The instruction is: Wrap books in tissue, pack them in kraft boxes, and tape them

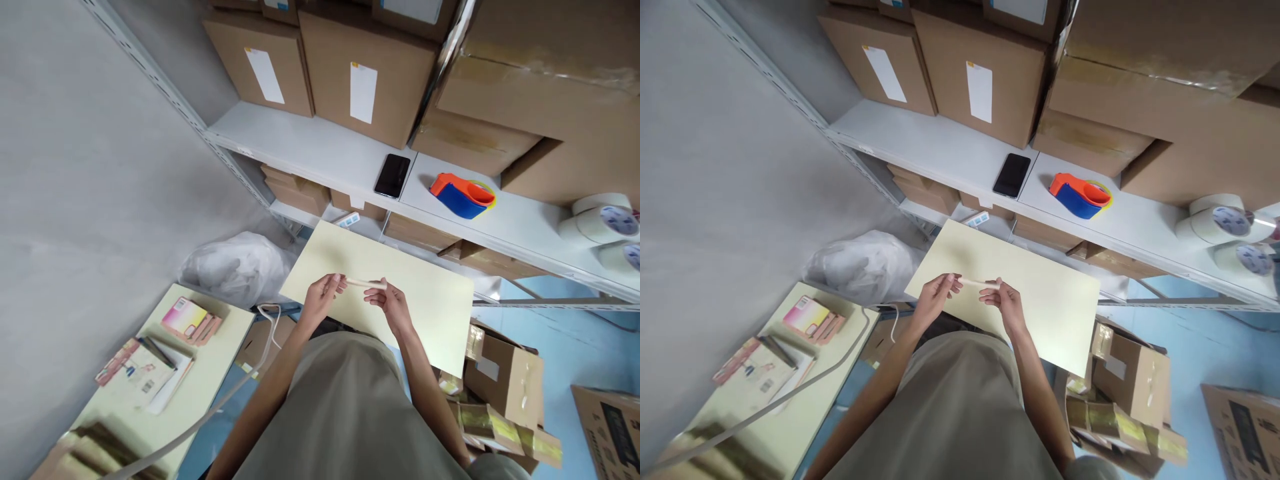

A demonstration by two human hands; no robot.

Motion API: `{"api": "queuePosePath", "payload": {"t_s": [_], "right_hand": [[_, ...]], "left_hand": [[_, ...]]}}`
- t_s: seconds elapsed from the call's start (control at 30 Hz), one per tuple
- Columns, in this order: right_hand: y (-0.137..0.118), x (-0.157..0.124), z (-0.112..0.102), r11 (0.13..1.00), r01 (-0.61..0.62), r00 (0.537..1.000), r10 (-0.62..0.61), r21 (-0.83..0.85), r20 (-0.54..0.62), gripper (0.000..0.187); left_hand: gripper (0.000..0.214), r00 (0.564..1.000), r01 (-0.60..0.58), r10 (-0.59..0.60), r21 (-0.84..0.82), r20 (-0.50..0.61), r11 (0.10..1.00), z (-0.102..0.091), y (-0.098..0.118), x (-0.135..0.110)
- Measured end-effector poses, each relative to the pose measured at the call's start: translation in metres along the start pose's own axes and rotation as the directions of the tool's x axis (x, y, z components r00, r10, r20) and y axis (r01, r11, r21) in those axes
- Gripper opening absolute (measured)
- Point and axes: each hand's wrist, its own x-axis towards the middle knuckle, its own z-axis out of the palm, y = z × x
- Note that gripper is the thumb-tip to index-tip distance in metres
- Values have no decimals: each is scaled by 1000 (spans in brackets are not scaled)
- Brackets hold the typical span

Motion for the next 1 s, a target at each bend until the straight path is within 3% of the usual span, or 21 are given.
{"api": "queuePosePath", "payload": {"t_s": [0.13, 0.27, 0.4, 0.53, 0.67, 0.8, 0.9, 1.0], "right_hand": [[22, 6, -9, 992, 6, 999, -1, -129, 39, 56], [52, 21, -11, 966, 44, 991, -9, -255, 137, 48], [81, 45, 2, 957, 16, 991, 23, -289, 132, 43], [98, 79, 29, 940, 9, 997, 17, -341, 72, 42], [96, 120, 58, 907, 50, 999, -38, -419, 37, 39], [80, 157, 78, 871, 86, 996, -92, -484, 12, 35], [71, 174, 86, 807, 76, 991, -126, -585, -45, 37], [74, 180, 93, 768, 11, 993, -86, -640, -86, 39]], "left_hand": [[51, 999, 43, -43, -27, 19, 999, -2, -20, -1], [57, 993, 115, -115, -34, -6, 993, -8, -55, 0], [45, 994, 105, -106, -31, -22, 994, -19, -90, 14], [34, 992, 116, -115, 17, -59, 993, -37, -111, 49], [28, 990, 124, -119, 57, -80, 991, -55, -121, 93], [38, 991, 108, -104, 40, -89, 993, -68, -125, 131], [47, 984, 125, -120, 31, -132, 992, -81, -131, 148], [49, 965, 191, -177, 53, -192, 980, -103, -144, 153]]}}
